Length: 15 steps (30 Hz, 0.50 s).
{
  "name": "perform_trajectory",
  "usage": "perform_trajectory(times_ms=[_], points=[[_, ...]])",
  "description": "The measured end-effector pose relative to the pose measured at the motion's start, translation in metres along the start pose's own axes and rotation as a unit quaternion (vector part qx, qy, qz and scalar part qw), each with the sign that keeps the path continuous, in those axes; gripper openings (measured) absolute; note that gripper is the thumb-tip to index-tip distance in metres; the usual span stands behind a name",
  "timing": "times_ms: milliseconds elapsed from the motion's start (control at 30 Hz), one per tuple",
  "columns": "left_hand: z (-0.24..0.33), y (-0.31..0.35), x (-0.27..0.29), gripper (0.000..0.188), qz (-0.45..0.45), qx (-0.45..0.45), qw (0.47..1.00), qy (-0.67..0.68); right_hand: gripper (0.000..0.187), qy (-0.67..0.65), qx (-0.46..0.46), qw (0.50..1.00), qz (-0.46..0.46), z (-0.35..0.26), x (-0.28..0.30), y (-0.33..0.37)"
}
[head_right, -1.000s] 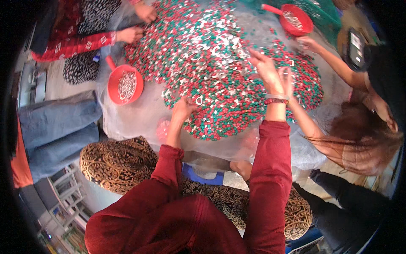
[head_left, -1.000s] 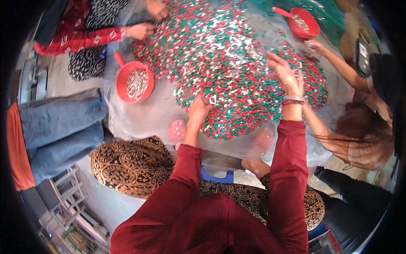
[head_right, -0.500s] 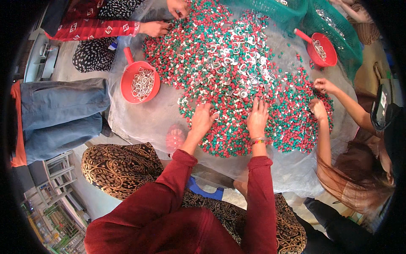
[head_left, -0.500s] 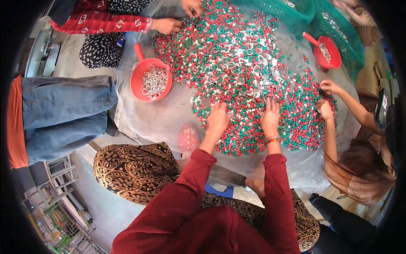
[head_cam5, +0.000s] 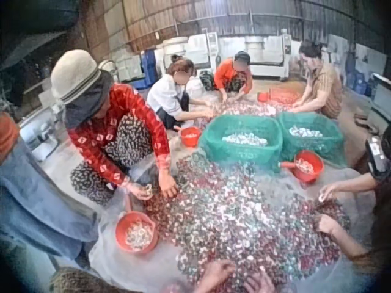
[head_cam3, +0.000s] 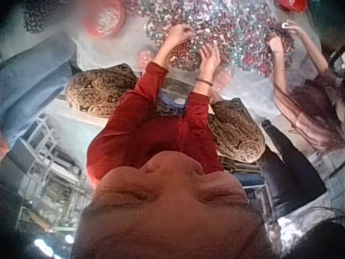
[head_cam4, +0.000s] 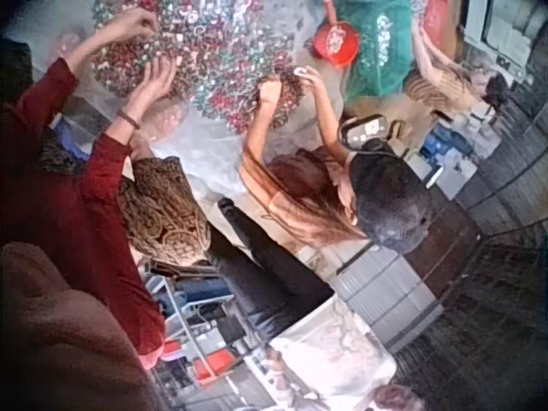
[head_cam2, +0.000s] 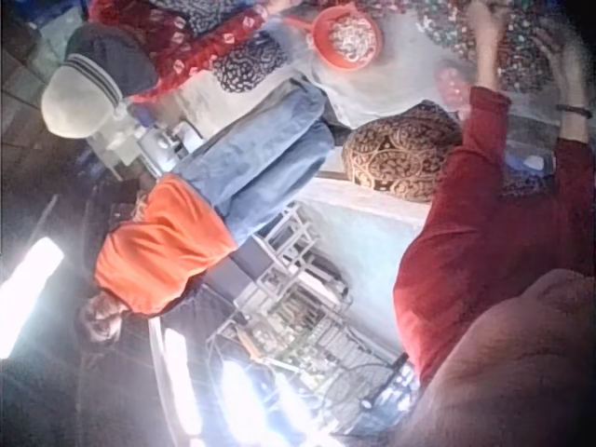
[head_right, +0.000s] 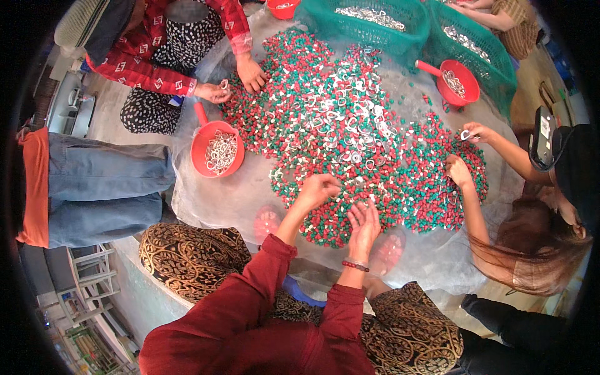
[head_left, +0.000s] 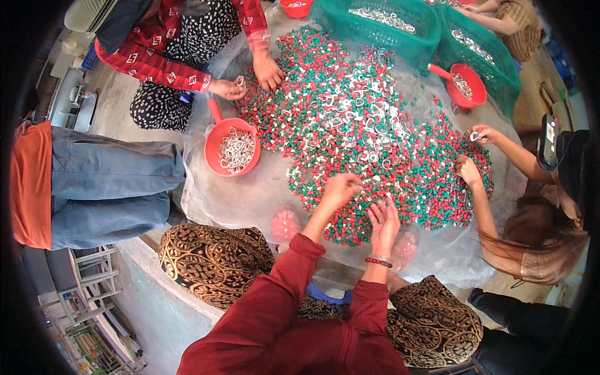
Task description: The person sits at a table with several others and sorts a large pile of red, green, and white plastic bottle caps by hand. They pick caps from the central pile and place them into red bowls or green baskets. The task continues throughout the clip with repetitive hand motions.
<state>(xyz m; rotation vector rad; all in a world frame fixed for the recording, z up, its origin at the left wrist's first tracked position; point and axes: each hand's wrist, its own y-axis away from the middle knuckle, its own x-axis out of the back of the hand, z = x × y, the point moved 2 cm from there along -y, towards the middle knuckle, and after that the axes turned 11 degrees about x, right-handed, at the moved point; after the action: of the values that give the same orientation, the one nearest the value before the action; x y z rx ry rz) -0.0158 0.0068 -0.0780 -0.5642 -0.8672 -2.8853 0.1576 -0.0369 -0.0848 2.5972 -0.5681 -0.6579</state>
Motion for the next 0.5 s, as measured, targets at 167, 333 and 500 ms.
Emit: perform_trajectory(times_ms=[167, 333, 500], points=[[0.088, 0.043, -0.037, 0.016, -0.126, -0.204, 0.968, -0.073, 0.039, -0.314, -0.091, 0.945, 0.013, 0.018, 0.012, -0.022], [0.094, 0.051, -0.036, 0.019, -0.035, -0.257, 0.962, -0.089, 0.034, -0.4, -0.058, 0.908, -0.113, -0.001, -0.005, -0.022], [0.063, -0.024, 0.031, 0.017, 0.135, -0.145, 0.978, -0.071, 0.032, -0.376, -0.098, 0.918, -0.082, -0.005, -0.015, -0.017]])
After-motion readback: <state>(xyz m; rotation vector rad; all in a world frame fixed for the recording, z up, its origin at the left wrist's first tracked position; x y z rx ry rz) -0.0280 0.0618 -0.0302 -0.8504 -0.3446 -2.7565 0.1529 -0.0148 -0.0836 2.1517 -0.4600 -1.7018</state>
